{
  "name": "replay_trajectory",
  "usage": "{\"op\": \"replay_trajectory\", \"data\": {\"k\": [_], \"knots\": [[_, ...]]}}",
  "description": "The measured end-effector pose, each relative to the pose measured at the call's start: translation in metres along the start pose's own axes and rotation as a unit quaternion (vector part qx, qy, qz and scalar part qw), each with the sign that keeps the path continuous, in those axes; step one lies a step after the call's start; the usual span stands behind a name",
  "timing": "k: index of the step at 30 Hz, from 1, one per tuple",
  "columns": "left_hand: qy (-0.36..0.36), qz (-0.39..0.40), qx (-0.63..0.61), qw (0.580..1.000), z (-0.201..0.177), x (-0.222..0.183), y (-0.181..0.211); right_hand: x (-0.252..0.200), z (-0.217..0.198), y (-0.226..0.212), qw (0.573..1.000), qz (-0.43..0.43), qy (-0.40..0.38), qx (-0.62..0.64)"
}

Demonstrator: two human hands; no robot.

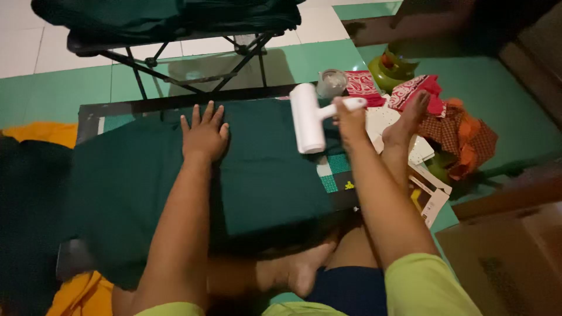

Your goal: Using a lint roller to clean a green t-shirt on a flat surface

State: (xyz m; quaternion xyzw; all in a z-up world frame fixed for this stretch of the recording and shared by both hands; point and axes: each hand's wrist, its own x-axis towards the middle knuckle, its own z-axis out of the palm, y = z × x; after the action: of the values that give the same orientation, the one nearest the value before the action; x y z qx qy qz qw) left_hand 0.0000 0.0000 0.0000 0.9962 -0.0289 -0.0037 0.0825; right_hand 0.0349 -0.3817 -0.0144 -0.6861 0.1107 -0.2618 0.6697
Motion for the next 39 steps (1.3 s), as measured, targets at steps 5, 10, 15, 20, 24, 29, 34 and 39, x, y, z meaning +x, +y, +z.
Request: {"op": "replay_trajectory", "data": {"k": [5, 10, 15, 20, 24, 29, 34, 39], "knots": [[0.010, 0.006, 0.006, 1.000, 0.002, 0.001, -0.001, 0.012, -0.011, 0.028, 0.993, 0.015, -0.007, -0.114], [0.027, 0.011, 0.001, 1.000, 0.005, 0.000, -0.001, 0.042, -0.094, 0.021, 0.995, 0.001, 0.001, -0.103], [0.021, 0.006, -0.004, 1.000, 0.004, -0.002, -0.001, 0.028, -0.122, -0.044, 0.960, -0.111, 0.011, -0.258], [0.030, 0.002, 0.006, 1.000, 0.005, 0.002, -0.002, 0.058, -0.124, 0.009, 0.979, -0.144, 0.077, -0.123], [0.026, 0.009, -0.006, 1.000, 0.007, 0.001, -0.002, 0.026, -0.056, 0.051, 0.987, -0.015, 0.152, -0.049], [0.017, 0.015, -0.008, 1.000, 0.003, 0.002, -0.004, -0.117, 0.075, 0.003, 0.997, 0.046, -0.037, 0.040], [0.006, 0.027, 0.006, 1.000, 0.005, 0.006, -0.006, -0.136, 0.086, 0.019, 0.992, 0.073, -0.105, -0.016], [0.016, 0.030, -0.003, 0.999, 0.001, -0.001, -0.005, -0.094, 0.018, -0.006, 0.994, 0.008, -0.082, -0.078]]}}
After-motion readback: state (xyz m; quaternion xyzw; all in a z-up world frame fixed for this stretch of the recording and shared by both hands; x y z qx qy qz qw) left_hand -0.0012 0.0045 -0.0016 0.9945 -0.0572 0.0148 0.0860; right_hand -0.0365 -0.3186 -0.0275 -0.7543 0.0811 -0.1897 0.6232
